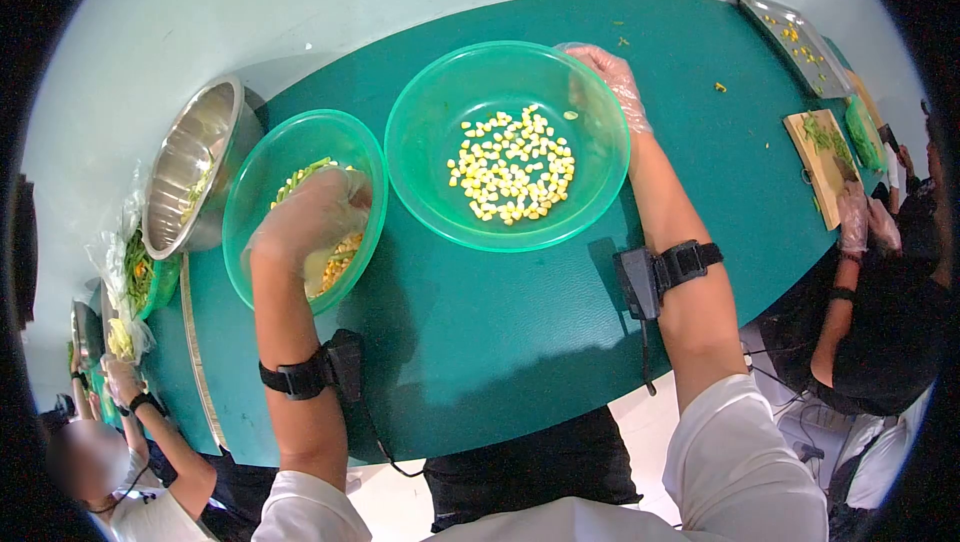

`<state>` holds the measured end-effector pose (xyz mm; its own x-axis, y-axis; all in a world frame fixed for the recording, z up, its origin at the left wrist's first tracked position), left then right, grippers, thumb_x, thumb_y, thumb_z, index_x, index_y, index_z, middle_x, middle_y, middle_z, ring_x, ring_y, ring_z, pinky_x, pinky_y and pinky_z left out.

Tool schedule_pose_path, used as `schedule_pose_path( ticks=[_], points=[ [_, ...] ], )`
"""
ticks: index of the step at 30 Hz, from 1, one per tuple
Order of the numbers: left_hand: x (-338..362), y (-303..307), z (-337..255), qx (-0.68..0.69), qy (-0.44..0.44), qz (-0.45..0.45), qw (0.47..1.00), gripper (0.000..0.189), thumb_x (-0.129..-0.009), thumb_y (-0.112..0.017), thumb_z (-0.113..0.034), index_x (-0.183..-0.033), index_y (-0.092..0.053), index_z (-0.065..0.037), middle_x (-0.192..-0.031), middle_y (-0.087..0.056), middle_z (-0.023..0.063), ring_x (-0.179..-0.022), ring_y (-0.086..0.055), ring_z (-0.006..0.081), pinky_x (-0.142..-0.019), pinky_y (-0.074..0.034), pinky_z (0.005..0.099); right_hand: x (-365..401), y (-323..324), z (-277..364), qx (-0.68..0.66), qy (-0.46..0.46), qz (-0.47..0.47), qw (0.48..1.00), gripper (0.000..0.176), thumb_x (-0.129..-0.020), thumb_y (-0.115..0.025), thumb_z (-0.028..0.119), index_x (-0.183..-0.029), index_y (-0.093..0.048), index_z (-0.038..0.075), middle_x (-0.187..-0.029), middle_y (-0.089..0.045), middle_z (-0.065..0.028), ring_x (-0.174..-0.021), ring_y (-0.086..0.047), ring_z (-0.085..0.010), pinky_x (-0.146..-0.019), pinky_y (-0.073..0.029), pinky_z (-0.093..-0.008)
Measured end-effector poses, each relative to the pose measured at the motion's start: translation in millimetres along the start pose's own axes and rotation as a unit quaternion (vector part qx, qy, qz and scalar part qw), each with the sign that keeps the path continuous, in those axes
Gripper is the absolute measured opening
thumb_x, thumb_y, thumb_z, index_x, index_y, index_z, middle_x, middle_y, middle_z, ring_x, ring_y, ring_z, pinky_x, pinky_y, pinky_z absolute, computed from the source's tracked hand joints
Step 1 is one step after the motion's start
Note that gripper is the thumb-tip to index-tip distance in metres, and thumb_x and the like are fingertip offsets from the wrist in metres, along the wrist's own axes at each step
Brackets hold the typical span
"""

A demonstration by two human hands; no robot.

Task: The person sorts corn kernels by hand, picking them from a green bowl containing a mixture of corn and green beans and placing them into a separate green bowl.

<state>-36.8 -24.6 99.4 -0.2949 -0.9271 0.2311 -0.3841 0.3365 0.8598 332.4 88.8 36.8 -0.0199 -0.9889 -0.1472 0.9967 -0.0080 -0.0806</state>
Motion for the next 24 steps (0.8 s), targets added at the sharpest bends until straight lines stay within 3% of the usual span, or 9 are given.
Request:
schedule_pose_path(
  ticks=[9, 15, 18, 21, 24],
  points=[
    [-3, 7, -7, 0.021, -0.019, -0.009, 1.0, 0.02, -0.081, -0.074, -0.015, -0.095, -0.071, 0.0, -0.09, -0.073, 0.0195, -0.085, -0.072, 0.0338, -0.079, -0.055, 0.043, -2, 1, -3, -0.022, 0.011, 0.006, 1.0, 0.025, -0.104, -0.067, 0.025, -0.116, -0.073, 0.004, -0.098, -0.07, 0.0039, -0.078, -0.058, -0.0033, -0.068, -0.049, -0.0196],
    [0, 13, -7, 0.133, -0.043, -0.017, 0.99, 0.02, -0.088, -0.072, -0.014, -0.097, -0.067, 0.002, -0.085, -0.07, 0.0135, -0.08, -0.069, 0.0236, -0.075, -0.054, 0.0382, 0, -2, 1, 0.001, 0.005, -0.007, 1.0, 0.025, -0.106, -0.064, 0.026, -0.114, -0.074, 0.005, -0.086, -0.066, 0.0041, -0.072, -0.055, -0.0044, -0.064, -0.047, -0.0215],
    [-3, 13, -2, 0.266, -0.043, -0.002, 0.963, 0.014, -0.092, -0.069, -0.011, -0.096, -0.065, 0.001, -0.083, -0.068, 0.0071, -0.081, -0.067, 0.0174, -0.075, -0.054, 0.0351, -2, -2, -1, -0.005, 0.009, -0.015, 1.0, 0.025, -0.106, -0.064, 0.026, -0.114, -0.074, 0.004, -0.082, -0.065, 0.0045, -0.07, -0.054, -0.0044, -0.062, -0.046, -0.0214],
    [-5, 21, -10, 0.34, -0.068, -0.049, 0.937, 0.009, -0.097, -0.067, -0.01, -0.098, -0.065, -0.001, -0.087, -0.067, 0.0035, -0.084, -0.066, 0.0143, -0.078, -0.054, 0.0321, -1, -1, -2, 0.006, 0.013, -0.022, 1.0, 0.026, -0.106, -0.064, 0.027, -0.114, -0.074, 0.004, -0.081, -0.064, 0.0047, -0.068, -0.054, -0.0046, -0.061, -0.045, -0.0214],
    [6, 31, -30, 0.505, -0.103, -0.091, 0.852, 0.013, -0.103, -0.066, -0.017, -0.108, -0.065, -0.006, -0.098, -0.068, 0.0018, -0.087, -0.065, 0.0116, -0.083, -0.053, 0.0276, 0, -2, -1, 0.011, 0.006, -0.016, 1.0, 0.027, -0.106, -0.065, 0.027, -0.115, -0.074, 0.004, -0.081, -0.064, 0.0046, -0.068, -0.054, -0.005, -0.061, -0.046, -0.0217]
  ],
)
Point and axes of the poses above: each hand's wrist, its own x-axis away from the middle knuckle, its own y-axis out of the back of the hand, z = x × y, the point moved 6 cm from there along -x, towards the middle knuckle
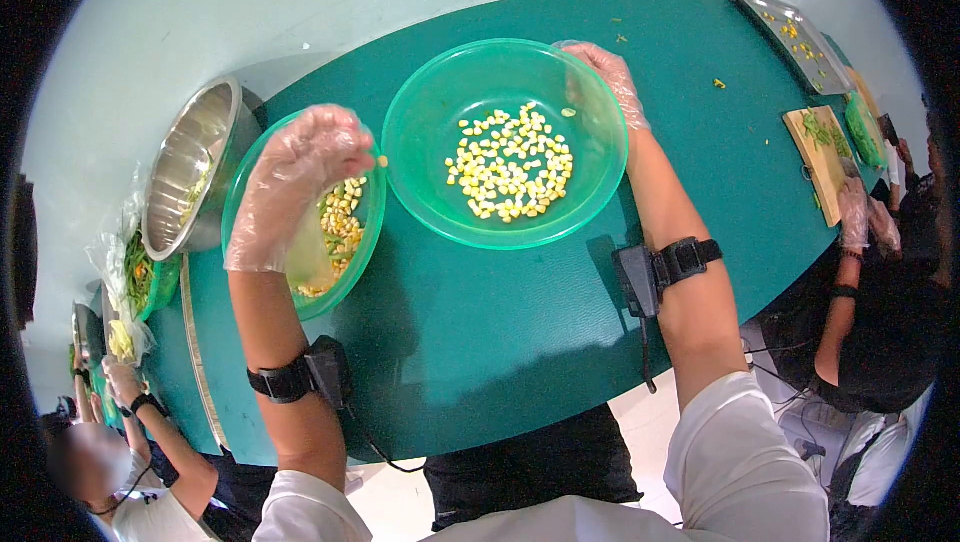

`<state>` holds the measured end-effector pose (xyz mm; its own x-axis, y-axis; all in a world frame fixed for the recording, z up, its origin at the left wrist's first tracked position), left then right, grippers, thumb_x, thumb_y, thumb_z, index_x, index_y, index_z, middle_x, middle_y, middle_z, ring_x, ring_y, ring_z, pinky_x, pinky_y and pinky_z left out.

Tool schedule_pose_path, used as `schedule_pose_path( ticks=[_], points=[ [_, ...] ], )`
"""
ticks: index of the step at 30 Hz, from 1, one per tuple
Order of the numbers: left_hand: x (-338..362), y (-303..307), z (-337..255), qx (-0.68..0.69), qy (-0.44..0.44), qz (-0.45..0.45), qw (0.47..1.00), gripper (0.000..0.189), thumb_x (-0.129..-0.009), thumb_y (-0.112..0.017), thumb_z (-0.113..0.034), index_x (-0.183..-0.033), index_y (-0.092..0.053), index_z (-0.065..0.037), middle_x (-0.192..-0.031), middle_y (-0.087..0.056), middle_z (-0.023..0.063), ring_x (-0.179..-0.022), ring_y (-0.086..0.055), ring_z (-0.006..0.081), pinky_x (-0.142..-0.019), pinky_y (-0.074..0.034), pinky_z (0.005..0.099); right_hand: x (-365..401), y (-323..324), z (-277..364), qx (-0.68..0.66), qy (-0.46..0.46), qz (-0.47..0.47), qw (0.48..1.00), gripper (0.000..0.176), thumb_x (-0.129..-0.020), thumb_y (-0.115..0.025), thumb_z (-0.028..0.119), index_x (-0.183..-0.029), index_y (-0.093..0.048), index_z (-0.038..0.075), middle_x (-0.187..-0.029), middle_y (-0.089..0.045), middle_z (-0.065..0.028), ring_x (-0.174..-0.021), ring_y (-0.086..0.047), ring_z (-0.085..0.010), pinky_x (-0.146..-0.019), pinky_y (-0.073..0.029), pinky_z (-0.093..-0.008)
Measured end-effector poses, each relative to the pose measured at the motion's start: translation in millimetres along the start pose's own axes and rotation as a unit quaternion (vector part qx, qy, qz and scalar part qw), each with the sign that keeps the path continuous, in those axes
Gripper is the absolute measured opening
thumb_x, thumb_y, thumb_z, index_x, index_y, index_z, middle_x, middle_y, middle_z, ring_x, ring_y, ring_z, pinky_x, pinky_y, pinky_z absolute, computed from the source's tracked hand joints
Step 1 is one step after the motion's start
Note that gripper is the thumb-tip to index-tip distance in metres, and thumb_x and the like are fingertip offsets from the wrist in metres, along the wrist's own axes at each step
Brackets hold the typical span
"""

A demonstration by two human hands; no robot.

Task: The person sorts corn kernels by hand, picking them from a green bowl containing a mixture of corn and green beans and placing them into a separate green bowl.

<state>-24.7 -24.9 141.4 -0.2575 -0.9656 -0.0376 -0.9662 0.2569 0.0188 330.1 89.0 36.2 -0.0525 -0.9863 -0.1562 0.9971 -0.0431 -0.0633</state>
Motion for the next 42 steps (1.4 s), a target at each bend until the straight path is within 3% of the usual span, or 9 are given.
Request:
schedule_pose_path(
  ticks=[3, 6, 9, 12, 15, 18, 30, 36, 42],
  points=[
    [-1, 0, -3, 0.033, -0.01, -0.03, 0.999, 0.014, -0.103, -0.067, -0.02, -0.109, -0.067, -0.007, -0.099, -0.068, 0.0008, -0.085, -0.065, 0.0116, -0.083, -0.054, 0.0276, 1, 0, 2, -0.002, 0.003, 0.006, 1.0, 0.027, -0.106, -0.064, 0.027, -0.115, -0.074, 0.004, -0.081, -0.064, 0.0041, -0.069, -0.055, -0.0056, -0.062, -0.046, -0.0224],
    [-4, 12, 6, -0.09, -0.013, -0.021, 0.996, 0.015, -0.103, -0.066, -0.019, -0.108, -0.067, -0.006, -0.097, -0.068, 0.0006, -0.085, -0.065, 0.0114, -0.082, -0.054, 0.0285, 1, 1, 1, -0.012, 0.004, 0.016, 1.0, 0.026, -0.106, -0.064, 0.026, -0.114, -0.074, 0.003, -0.085, -0.066, 0.0028, -0.072, -0.057, -0.0061, -0.065, -0.048, -0.0228],
    [-9, 25, 16, -0.309, 0.019, -0.069, 0.948, 0.015, -0.103, -0.063, -0.016, -0.105, -0.068, -0.002, -0.09, -0.066, 0.0001, -0.082, -0.062, 0.0097, -0.079, -0.052, 0.0282, 1, 0, 1, -0.015, 0.001, 0.016, 1.0, 0.025, -0.106, -0.065, 0.025, -0.113, -0.074, 0.003, -0.091, -0.069, 0.0014, -0.076, -0.059, -0.0064, -0.068, -0.05, -0.0228],
    [-8, 22, 15, -0.374, -0.024, -0.044, 0.926, 0.014, -0.101, -0.062, -0.013, -0.103, -0.067, 0.0, -0.083, -0.062, -0.0008, -0.078, -0.057, 0.0081, -0.075, -0.049, 0.028, 0, 1, 1, -0.013, -0.004, 0.01, 1.0, 0.024, -0.106, -0.065, 0.024, -0.113, -0.075, 0.003, -0.097, -0.071, 0.0005, -0.079, -0.06, -0.0063, -0.07, -0.051, -0.0229],
    [-10, 13, 14, -0.312, -0.058, -0.019, 0.948, 0.018, -0.098, -0.065, -0.014, -0.104, -0.071, 0.002, -0.067, -0.051, 0.0069, -0.065, -0.049, 0.0111, -0.063, -0.045, 0.0327, -2, 1, -3, -0.023, -0.011, 0.016, 1.0, 0.022, -0.105, -0.065, 0.022, -0.115, -0.075, 0.005, -0.097, -0.07, 0.0035, -0.081, -0.06, -0.0045, -0.072, -0.05, -0.0211],
    [-8, 6, 13, -0.354, -0.023, 0.016, 0.935, 0.017, -0.099, -0.061, -0.008, -0.109, -0.072, -0.001, -0.082, -0.064, 0.001, -0.078, -0.056, 0.008, -0.074, -0.049, 0.0283, -2, 1, -4, -0.015, -0.014, 0.013, 1.0, 0.02, -0.104, -0.065, 0.02, -0.116, -0.075, 0.007, -0.096, -0.069, 0.0051, -0.082, -0.059, -0.0035, -0.072, -0.05, -0.0203],
    [-4, -4, 3, -0.347, -0.107, 0.054, 0.93, 0.018, -0.098, -0.065, -0.007, -0.111, -0.075, -0.001, -0.087, -0.067, 0.0027, -0.084, -0.059, 0.0106, -0.081, -0.051, 0.0298, 2, -3, 2, -0.017, -0.016, 0.01, 1.0, 0.022, -0.103, -0.068, 0.021, -0.112, -0.075, 0.002, -0.091, -0.069, 0.0027, -0.075, -0.057, -0.0046, -0.067, -0.049, -0.0218],
    [-9, 14, 8, -0.375, -0.063, 0.018, 0.925, 0.015, -0.098, -0.064, -0.009, -0.108, -0.071, -0.001, -0.085, -0.069, 0.0071, -0.081, -0.064, 0.0162, -0.076, -0.052, 0.035, 0, -1, 2, -0.013, 0.0, 0.015, 1.0, 0.023, -0.103, -0.068, 0.023, -0.114, -0.075, 0.004, -0.088, -0.067, 0.004, -0.074, -0.056, -0.0046, -0.065, -0.047, -0.0217],
    [4, 36, 10, -0.557, -0.056, -0.028, 0.828, 0.021, -0.094, -0.064, -0.014, -0.109, -0.072, 0.0, -0.093, -0.073, 0.0211, -0.088, -0.071, 0.0339, -0.082, -0.054, 0.0437, -1, 2, -1, 0.007, -0.017, 0.006, 1.0, 0.022, -0.102, -0.067, 0.018, -0.117, -0.074, 0.005, -0.088, -0.066, 0.0056, -0.075, -0.057, -0.004, -0.067, -0.048, -0.0206]
  ],
)
Point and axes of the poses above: each hand's wrist, its own x-axis away from the middle knuckle, its own y-axis out of the back of the hand, z = x × y, the point moved 6 cm from there along -x, towards the middle knuckle
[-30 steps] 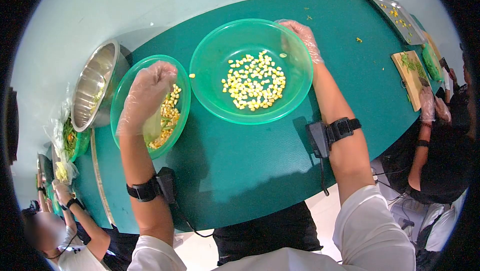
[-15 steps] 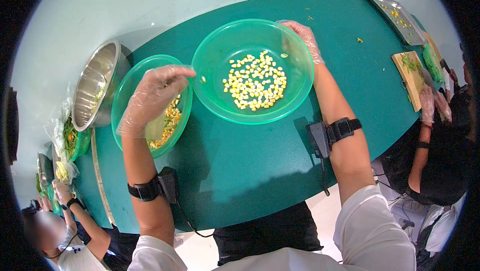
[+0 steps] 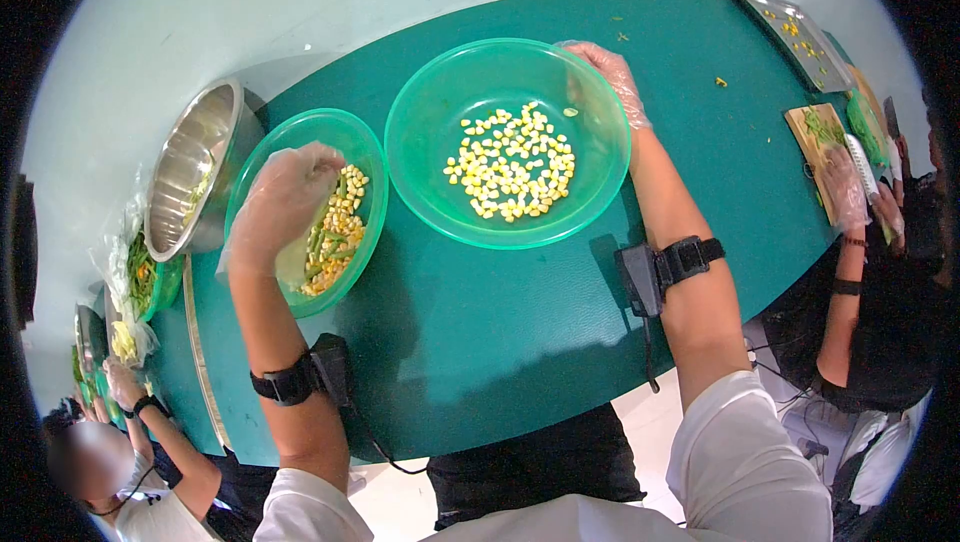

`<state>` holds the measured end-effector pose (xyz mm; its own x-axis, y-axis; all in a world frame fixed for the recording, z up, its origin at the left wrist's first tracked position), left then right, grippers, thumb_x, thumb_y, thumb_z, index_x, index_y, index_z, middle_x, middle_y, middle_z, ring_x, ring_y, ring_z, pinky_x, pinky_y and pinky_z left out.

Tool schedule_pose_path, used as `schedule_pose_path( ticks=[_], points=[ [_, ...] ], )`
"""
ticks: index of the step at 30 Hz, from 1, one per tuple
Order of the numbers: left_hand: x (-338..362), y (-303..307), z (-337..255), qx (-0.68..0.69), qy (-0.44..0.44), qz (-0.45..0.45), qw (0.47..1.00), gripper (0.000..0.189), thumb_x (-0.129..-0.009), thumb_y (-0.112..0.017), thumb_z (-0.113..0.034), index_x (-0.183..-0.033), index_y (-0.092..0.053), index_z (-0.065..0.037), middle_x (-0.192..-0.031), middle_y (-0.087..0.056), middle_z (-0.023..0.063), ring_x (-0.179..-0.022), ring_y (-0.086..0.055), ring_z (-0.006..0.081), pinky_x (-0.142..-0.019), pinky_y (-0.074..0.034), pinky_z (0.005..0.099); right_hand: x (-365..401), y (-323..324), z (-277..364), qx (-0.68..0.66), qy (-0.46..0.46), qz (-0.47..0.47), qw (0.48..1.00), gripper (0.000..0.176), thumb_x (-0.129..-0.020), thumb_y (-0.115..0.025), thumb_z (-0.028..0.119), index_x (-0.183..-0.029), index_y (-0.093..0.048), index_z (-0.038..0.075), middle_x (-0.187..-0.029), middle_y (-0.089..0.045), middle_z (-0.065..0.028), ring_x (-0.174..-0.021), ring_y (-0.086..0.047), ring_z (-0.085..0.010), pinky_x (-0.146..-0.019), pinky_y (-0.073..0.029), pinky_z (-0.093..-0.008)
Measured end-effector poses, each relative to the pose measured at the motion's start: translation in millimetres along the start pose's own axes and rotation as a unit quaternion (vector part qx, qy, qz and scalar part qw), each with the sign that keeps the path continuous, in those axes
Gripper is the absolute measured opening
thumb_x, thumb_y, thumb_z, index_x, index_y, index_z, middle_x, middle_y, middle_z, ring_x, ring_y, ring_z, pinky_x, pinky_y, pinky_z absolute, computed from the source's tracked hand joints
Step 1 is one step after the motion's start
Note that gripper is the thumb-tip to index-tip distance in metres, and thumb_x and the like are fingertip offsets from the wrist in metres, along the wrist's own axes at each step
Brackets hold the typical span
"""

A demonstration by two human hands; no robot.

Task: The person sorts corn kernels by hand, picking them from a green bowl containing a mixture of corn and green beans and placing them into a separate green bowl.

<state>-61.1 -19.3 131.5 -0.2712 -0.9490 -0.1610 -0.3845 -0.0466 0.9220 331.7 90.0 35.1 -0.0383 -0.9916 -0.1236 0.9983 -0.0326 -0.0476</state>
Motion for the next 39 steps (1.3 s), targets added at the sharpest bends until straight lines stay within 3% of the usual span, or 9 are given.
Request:
schedule_pose_path(
  ticks=[3, 9, 15, 21, 24, 27, 33, 39],
  points=[
    [4, 2, 3, -0.019, -0.001, -0.033, 0.999, 0.023, -0.092, -0.066, -0.016, -0.109, -0.074, -0.001, -0.097, -0.073, 0.0228, -0.093, -0.071, 0.0386, -0.085, -0.054, 0.0459, 0, 0, -1, -0.008, -0.005, -0.001, 1.0, 0.022, -0.101, -0.067, 0.016, -0.119, -0.074, 0.005, -0.088, -0.066, 0.0065, -0.075, -0.056, -0.0032, -0.067, -0.047, -0.0199],
    [2, -21, 3, -0.044, 0.084, 0.088, 0.992, 0.027, -0.086, -0.073, -0.013, -0.111, -0.075, -0.003, -0.098, -0.074, 0.0216, -0.094, -0.072, 0.0384, -0.088, -0.055, 0.0451, 4, -7, 6, -0.023, 0.01, -0.008, 1.0, 0.022, -0.101, -0.068, 0.018, -0.117, -0.075, 0.006, -0.083, -0.064, 0.0072, -0.072, -0.054, -0.0026, -0.063, -0.044, -0.0193],
    [12, -23, -4, -0.056, 0.047, 0.093, 0.993, 0.032, -0.077, -0.08, -0.014, -0.108, -0.077, -0.004, -0.1, -0.074, 0.0205, -0.099, -0.071, 0.0376, -0.09, -0.055, 0.0466, 5, -7, 7, -0.014, 0.01, 0.006, 1.0, 0.021, -0.101, -0.067, 0.018, -0.117, -0.074, 0.006, -0.081, -0.062, 0.0075, -0.07, -0.052, -0.0025, -0.063, -0.043, -0.0194],
    [11, -18, -10, -0.066, 0.112, 0.14, 0.982, 0.04, -0.072, -0.084, -0.021, -0.108, -0.078, -0.003, -0.106, -0.075, 0.0208, -0.103, -0.071, 0.0365, -0.093, -0.054, 0.0448, -2, -4, -1, -0.031, 0.004, 0.02, 0.999, 0.02, -0.101, -0.067, 0.018, -0.115, -0.075, 0.006, -0.086, -0.066, 0.0071, -0.074, -0.056, -0.0026, -0.066, -0.046, -0.019],
    [14, -15, -18, -0.069, 0.143, 0.17, 0.972, 0.038, -0.08, -0.085, -0.026, -0.111, -0.077, -0.006, -0.112, -0.074, 0.0197, -0.11, -0.069, 0.0363, -0.096, -0.054, 0.0445, -3, -1, -4, -0.03, 0.004, 0.024, 0.999, 0.019, -0.101, -0.066, 0.017, -0.115, -0.075, 0.007, -0.09, -0.068, 0.0067, -0.077, -0.058, -0.0025, -0.069, -0.048, -0.0186],
    [13, -23, -9, -0.046, 0.111, 0.164, 0.979, 0.037, -0.078, -0.085, -0.023, -0.111, -0.077, -0.005, -0.11, -0.075, 0.0196, -0.109, -0.07, 0.0357, -0.096, -0.054, 0.0447, 1, -3, 0, -0.009, 0.009, 0.022, 1.0, 0.019, -0.101, -0.066, 0.017, -0.115, -0.075, 0.007, -0.089, -0.067, 0.0067, -0.077, -0.058, -0.0025, -0.068, -0.048, -0.0189],
    [6, -33, -12, 0.044, 0.098, 0.213, 0.971, 0.033, -0.08, -0.081, -0.015, -0.111, -0.077, -0.004, -0.109, -0.075, 0.019, -0.104, -0.072, 0.0333, -0.093, -0.056, 0.0416, 4, -6, 5, 0.007, 0.022, 0.028, 0.999, 0.019, -0.102, -0.065, 0.018, -0.115, -0.075, 0.008, -0.084, -0.063, 0.0075, -0.074, -0.055, -0.0023, -0.065, -0.045, -0.0193],
    [1, -31, -12, 0.065, 0.062, 0.183, 0.979, 0.024, -0.086, -0.074, -0.013, -0.107, -0.078, -0.004, -0.1, -0.075, 0.0194, -0.093, -0.073, 0.033, -0.085, -0.057, 0.0414, 3, -5, 4, -0.026, 0.008, 0.019, 0.999, 0.019, -0.1, -0.069, 0.017, -0.114, -0.076, 0.005, -0.089, -0.067, 0.0051, -0.076, -0.057, -0.0031, -0.067, -0.047, -0.0203]
  ],
)
Point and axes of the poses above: each hand's wrist, its own x-axis away from the middle knuckle, its own y-axis out of the back of the hand, z = x × y, the point moved 6 cm from there along -x, towards the middle knuckle
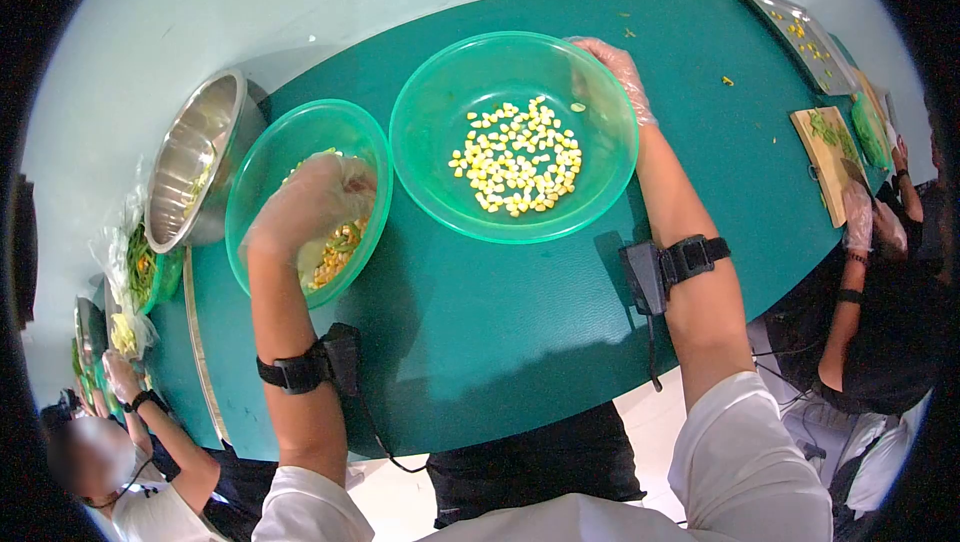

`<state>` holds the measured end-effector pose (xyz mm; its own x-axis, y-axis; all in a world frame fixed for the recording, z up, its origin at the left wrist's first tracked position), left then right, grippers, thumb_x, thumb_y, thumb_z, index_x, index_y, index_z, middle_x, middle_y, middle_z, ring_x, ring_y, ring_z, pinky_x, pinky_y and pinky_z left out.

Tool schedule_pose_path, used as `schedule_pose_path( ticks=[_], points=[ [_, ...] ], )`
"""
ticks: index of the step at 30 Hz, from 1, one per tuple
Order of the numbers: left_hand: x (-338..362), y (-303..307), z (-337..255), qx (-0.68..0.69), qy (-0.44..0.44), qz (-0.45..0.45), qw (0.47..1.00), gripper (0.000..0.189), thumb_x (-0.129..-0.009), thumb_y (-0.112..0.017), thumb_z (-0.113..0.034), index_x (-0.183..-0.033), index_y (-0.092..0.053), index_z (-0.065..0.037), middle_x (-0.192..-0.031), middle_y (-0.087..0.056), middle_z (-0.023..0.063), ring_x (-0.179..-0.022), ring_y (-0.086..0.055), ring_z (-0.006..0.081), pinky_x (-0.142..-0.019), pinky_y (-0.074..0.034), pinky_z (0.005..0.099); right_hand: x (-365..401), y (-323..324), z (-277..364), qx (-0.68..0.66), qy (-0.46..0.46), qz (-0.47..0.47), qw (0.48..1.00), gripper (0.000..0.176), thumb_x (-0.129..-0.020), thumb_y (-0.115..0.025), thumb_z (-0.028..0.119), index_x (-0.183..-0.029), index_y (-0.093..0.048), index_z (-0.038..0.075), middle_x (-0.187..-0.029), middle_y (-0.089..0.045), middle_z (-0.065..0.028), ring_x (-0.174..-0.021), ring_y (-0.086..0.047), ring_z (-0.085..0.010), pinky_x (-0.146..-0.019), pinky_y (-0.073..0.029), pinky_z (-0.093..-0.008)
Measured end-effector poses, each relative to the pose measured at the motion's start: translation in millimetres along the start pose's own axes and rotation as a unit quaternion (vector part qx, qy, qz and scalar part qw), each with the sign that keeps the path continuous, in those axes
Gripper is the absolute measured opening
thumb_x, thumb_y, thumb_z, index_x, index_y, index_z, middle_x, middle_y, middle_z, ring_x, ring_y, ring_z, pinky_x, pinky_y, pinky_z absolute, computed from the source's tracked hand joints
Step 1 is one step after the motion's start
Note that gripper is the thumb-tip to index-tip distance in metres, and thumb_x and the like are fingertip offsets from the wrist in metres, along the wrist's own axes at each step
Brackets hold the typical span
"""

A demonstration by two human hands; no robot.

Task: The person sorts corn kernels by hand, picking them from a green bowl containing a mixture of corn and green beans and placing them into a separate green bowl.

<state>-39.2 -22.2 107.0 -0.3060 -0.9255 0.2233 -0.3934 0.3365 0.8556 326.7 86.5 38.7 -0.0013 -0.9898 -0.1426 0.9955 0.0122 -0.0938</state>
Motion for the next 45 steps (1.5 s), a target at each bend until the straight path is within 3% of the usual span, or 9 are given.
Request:
schedule_pose_path(
  ticks=[6, 18, 21, 24, 27, 33, 36, 42, 45],
  points=[
    [-2, 4, -1, -0.009, -0.046, -0.041, 0.998, 0.02, -0.091, -0.068, -0.013, -0.106, -0.076, -0.003, -0.096, -0.073, 0.0221, -0.09, -0.072, 0.0373, -0.082, -0.055, 0.0454, 2, 0, 2, 0.045, 0.022, 0.015, 0.999, 0.018, -0.103, -0.066, 0.019, -0.114, -0.075, 0.007, -0.083, -0.063, 0.0073, -0.071, -0.053, -0.0027, -0.064, -0.044, -0.0194],
    [-5, 11, 7, 0.056, -0.021, -0.112, 0.992, 0.018, -0.092, -0.071, -0.014, -0.104, -0.075, -0.002, -0.09, -0.072, 0.0219, -0.083, -0.071, 0.0356, -0.079, -0.055, 0.0436, 0, 1, -2, -0.012, 0.002, 0.011, 1.0, 0.018, -0.099, -0.069, 0.018, -0.113, -0.076, 0.007, -0.08, -0.063, 0.0059, -0.07, -0.053, -0.0045, -0.063, -0.043, -0.0217],
    [-3, 15, 4, 0.049, -0.01, -0.109, 0.993, 0.018, -0.091, -0.073, -0.013, -0.102, -0.073, 0.002, -0.085, -0.073, 0.0137, -0.08, -0.069, 0.02, -0.079, -0.054, 0.0347, 2, 1, 1, 0.02, 0.016, 0.013, 1.0, 0.017, -0.099, -0.069, 0.018, -0.111, -0.076, 0.008, -0.08, -0.063, 0.0061, -0.069, -0.053, -0.0046, -0.063, -0.043, -0.0216],
    [-2, 25, -3, 0.017, -0.045, -0.174, 0.984, 0.019, -0.094, -0.072, -0.015, -0.101, -0.072, 0.003, -0.086, -0.074, 0.0099, -0.078, -0.065, 0.0154, -0.078, -0.054, 0.0343, 0, 2, -2, -0.004, -0.003, 0.011, 1.0, 0.017, -0.099, -0.069, 0.019, -0.11, -0.076, 0.008, -0.08, -0.063, 0.0061, -0.069, -0.053, -0.0045, -0.063, -0.043, -0.0214],
    [-2, 28, 0, 0.128, -0.023, -0.21, 0.969, 0.02, -0.097, -0.072, -0.017, -0.104, -0.072, 0.001, -0.089, -0.074, 0.0042, -0.079, -0.061, 0.012, -0.078, -0.053, 0.0315, -1, 1, -3, -0.039, -0.022, -0.002, 0.999, 0.016, -0.099, -0.069, 0.019, -0.11, -0.077, 0.009, -0.08, -0.063, 0.0061, -0.069, -0.053, -0.0043, -0.062, -0.043, -0.0211],
    [0, 26, -24, 0.325, -0.162, -0.149, 0.92, 0.017, -0.101, -0.072, -0.016, -0.112, -0.073, -0.002, -0.092, -0.069, -0.0027, -0.084, -0.059, 0.0085, -0.079, -0.051, 0.0266, 1, 1, -2, 0.002, -0.009, 0.003, 1.0, 0.017, -0.1, -0.068, 0.018, -0.112, -0.076, 0.009, -0.081, -0.063, 0.0062, -0.07, -0.053, -0.004, -0.063, -0.043, -0.0207],
    [-2, 24, -21, 0.259, -0.173, -0.16, 0.937, 0.019, -0.101, -0.071, -0.014, -0.114, -0.073, -0.001, -0.095, -0.07, -0.0011, -0.087, -0.06, 0.0078, -0.081, -0.052, 0.0268, 1, 4, -1, 0.031, 0.012, 0.024, 0.999, 0.018, -0.1, -0.068, 0.017, -0.114, -0.075, 0.008, -0.082, -0.063, 0.0061, -0.071, -0.054, -0.0036, -0.063, -0.043, -0.0206],
    [-8, 17, 11, 0.029, -0.026, -0.118, 0.992, 0.024, -0.093, -0.073, -0.014, -0.111, -0.075, 0.002, -0.088, -0.073, 0.0104, -0.085, -0.068, 0.0141, -0.082, -0.055, 0.0321, 0, 2, -1, 0.014, 0.012, 0.02, 1.0, 0.019, -0.1, -0.068, 0.017, -0.115, -0.075, 0.007, -0.083, -0.063, 0.0061, -0.072, -0.054, -0.0032, -0.063, -0.044, -0.0203],
    [-4, 5, 14, 0.025, -0.004, -0.033, 0.999, 0.026, -0.086, -0.076, -0.018, -0.105, -0.075, 0.001, -0.093, -0.075, 0.0162, -0.082, -0.07, 0.0295, -0.081, -0.055, 0.0379, -1, 2, -4, -0.004, -0.002, 0.002, 1.0, 0.019, -0.099, -0.068, 0.017, -0.113, -0.075, 0.007, -0.082, -0.064, 0.0057, -0.071, -0.055, -0.0037, -0.063, -0.044, -0.0205]
  ],
)
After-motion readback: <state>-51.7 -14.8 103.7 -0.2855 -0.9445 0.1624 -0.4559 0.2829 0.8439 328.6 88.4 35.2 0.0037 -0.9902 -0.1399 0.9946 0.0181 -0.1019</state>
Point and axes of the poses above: each hand's wrist, its own x-axis away from the middle knuckle, its own y-axis out of the back of the hand, z = x × y, the point moved 6 cm from there along -x, towards the middle knuckle
